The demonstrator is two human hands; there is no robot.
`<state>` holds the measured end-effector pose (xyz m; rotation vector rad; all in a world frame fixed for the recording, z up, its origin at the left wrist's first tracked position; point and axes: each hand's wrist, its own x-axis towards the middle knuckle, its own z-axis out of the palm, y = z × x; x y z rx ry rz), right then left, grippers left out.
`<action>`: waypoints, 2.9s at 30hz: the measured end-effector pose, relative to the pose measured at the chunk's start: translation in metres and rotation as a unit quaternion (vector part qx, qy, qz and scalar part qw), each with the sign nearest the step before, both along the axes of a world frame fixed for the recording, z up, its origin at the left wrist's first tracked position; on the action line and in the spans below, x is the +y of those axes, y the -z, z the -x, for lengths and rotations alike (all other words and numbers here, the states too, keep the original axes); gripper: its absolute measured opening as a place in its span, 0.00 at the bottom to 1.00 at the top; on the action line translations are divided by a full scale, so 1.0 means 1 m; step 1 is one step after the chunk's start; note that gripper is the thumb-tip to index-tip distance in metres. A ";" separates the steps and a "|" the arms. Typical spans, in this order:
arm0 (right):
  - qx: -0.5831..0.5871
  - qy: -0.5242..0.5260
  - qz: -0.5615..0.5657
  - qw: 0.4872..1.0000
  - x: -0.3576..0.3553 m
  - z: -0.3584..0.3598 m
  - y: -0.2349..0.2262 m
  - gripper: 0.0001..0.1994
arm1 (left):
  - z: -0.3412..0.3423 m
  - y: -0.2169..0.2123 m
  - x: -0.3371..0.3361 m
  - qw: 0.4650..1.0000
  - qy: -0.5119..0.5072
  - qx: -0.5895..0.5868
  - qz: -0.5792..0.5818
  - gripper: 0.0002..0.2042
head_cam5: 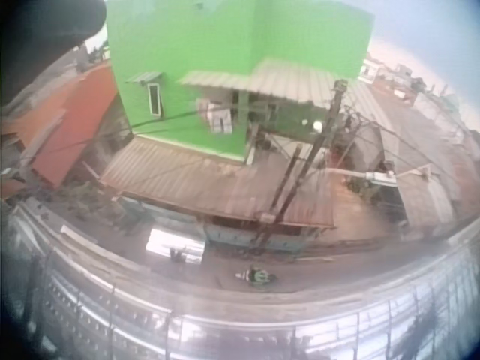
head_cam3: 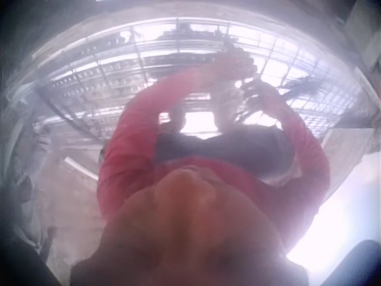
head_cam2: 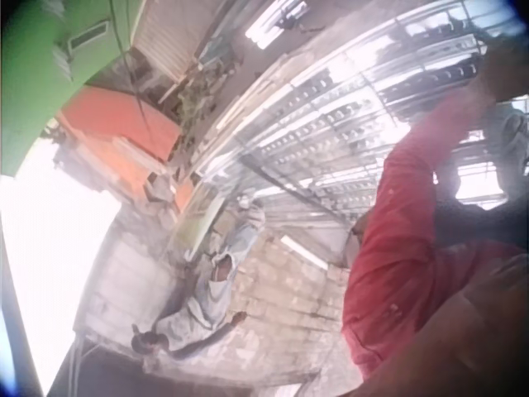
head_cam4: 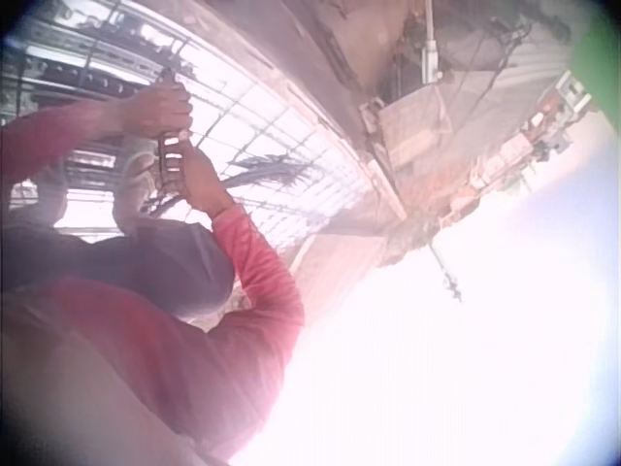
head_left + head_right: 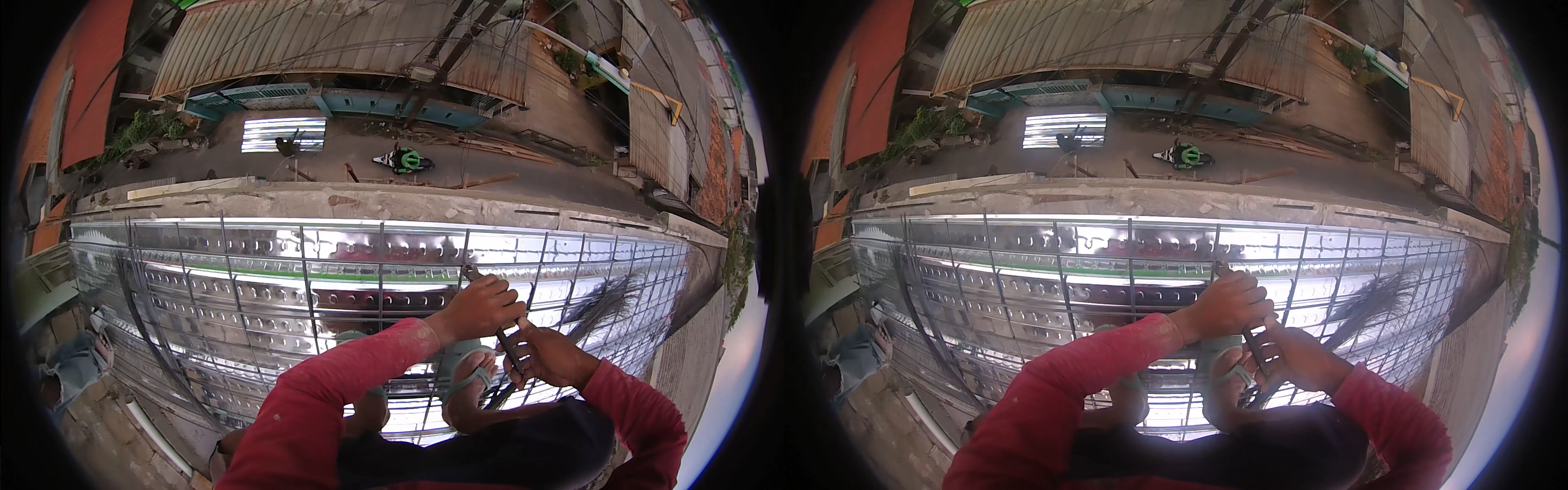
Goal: The person uses pliers to twist wire ties around intersecting metal bars on a large grid structure. They repeatedly position the wire, clamp it with pliers, and twist to secure the joints.
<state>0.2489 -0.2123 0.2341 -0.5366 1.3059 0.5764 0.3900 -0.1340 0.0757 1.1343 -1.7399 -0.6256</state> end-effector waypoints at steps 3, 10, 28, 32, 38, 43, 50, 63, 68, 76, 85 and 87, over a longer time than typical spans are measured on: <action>-0.040 -0.350 0.277 0.894 -0.006 -0.004 -0.006 0.28 | 0.005 0.003 -0.011 0.997 0.049 -0.025 -0.044 0.06; -0.031 -0.535 0.439 0.721 -0.001 -0.004 -0.001 0.15 | 0.006 -0.005 -0.022 0.989 0.062 -0.044 -0.128 0.08; -0.066 -0.185 0.090 0.976 -0.016 0.028 0.023 0.20 | -0.004 -0.007 -0.011 0.993 0.051 -0.096 -0.052 0.15; -0.022 -0.034 0.027 0.999 -0.003 0.033 0.024 0.21 | 0.004 0.002 -0.002 0.989 0.055 -0.130 -0.038 0.05; -0.133 -0.394 0.333 0.847 0.017 0.056 0.031 0.23 | 0.034 0.011 0.010 0.984 0.090 -0.135 -0.080 0.03; -0.099 -0.441 0.443 0.774 0.032 0.078 0.046 0.25 | 0.041 -0.007 0.005 0.969 0.102 -0.187 -0.128 0.05; 0.003 -0.099 0.534 0.840 0.104 0.127 0.104 0.25 | -0.002 -0.019 -0.002 0.980 0.092 -0.153 -0.089 0.27; 0.367 0.095 0.728 0.571 0.042 0.298 0.132 0.12 | 0.004 -0.035 -0.013 0.951 0.125 -0.093 -0.268 0.16; 0.267 0.188 0.615 0.718 0.084 0.333 0.169 0.16 | 0.056 -0.047 0.002 0.930 0.087 0.045 -0.354 0.13; 0.312 0.152 0.553 0.758 0.119 0.289 0.165 0.28 | 0.161 -0.017 0.033 0.869 0.070 0.122 -0.474 0.15; 0.104 0.364 0.400 0.835 0.108 0.297 0.154 0.19 | 0.242 0.018 0.024 0.905 0.029 0.108 -0.411 0.23; 0.097 0.387 0.410 0.820 0.114 0.305 0.149 0.22 | 0.242 0.020 0.022 0.853 0.067 0.158 -0.493 0.21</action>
